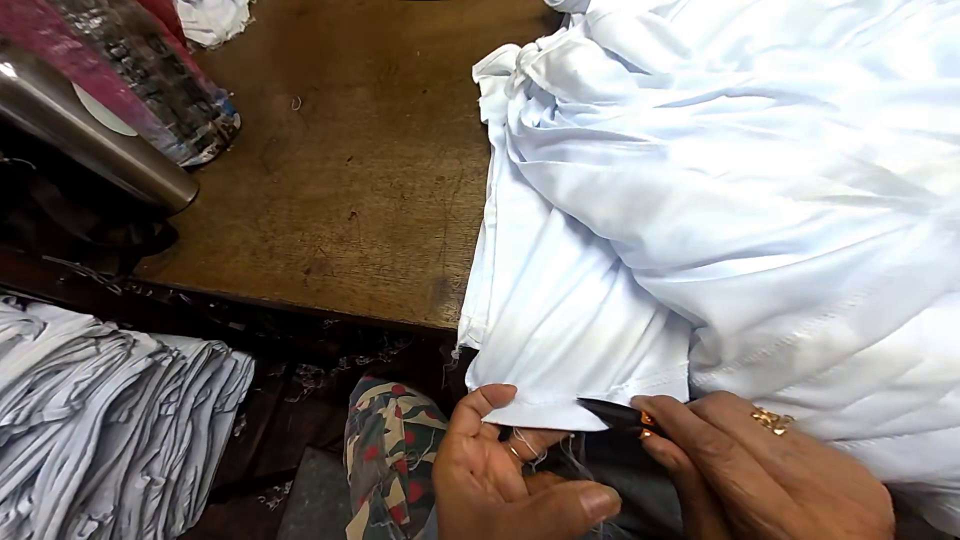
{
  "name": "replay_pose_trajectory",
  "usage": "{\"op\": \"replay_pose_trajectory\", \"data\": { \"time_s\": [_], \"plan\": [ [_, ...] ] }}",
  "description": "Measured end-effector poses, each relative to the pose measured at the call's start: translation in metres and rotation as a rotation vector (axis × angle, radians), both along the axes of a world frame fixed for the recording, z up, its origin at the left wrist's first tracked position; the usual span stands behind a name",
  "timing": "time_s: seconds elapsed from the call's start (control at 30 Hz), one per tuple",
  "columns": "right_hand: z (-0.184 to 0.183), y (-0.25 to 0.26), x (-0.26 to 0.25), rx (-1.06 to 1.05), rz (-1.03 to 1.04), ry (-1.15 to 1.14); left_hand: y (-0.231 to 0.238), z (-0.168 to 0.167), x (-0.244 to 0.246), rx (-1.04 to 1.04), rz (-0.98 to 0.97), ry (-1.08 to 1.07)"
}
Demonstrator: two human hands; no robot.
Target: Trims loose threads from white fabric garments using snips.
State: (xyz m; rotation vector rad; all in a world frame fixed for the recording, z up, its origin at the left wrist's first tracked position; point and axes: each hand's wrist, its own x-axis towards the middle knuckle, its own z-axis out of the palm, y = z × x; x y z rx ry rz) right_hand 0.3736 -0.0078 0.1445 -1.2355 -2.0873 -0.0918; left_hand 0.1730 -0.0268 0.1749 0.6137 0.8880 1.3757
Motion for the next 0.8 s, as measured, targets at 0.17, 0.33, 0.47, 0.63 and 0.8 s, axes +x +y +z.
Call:
{"op": "replay_pose_trajectory", "data": {
  "time_s": [0.17,0.33,0.47,0.63,0.8],
  "plan": [
    [0.001,0.002,0.002,-0.070,0.035,0.060,-0.003,0.001,0.001,0.047,-0.007,0.082],
    [0.006,0.004,0.010,-0.324,0.208,0.357,-0.007,-0.005,-0.004,0.310,-0.112,0.273],
    [0.008,0.006,-0.010,-0.247,0.130,0.296,-0.007,-0.007,-0.004,0.483,-0.182,0.406],
    [0.014,0.017,-0.004,-0.221,0.227,0.416,0.002,-0.003,-0.006,0.515,-0.005,0.636],
    [0.020,0.017,0.013,-0.305,0.292,0.455,0.032,-0.019,-0.010,0.636,0.267,0.949]
  ]
}}
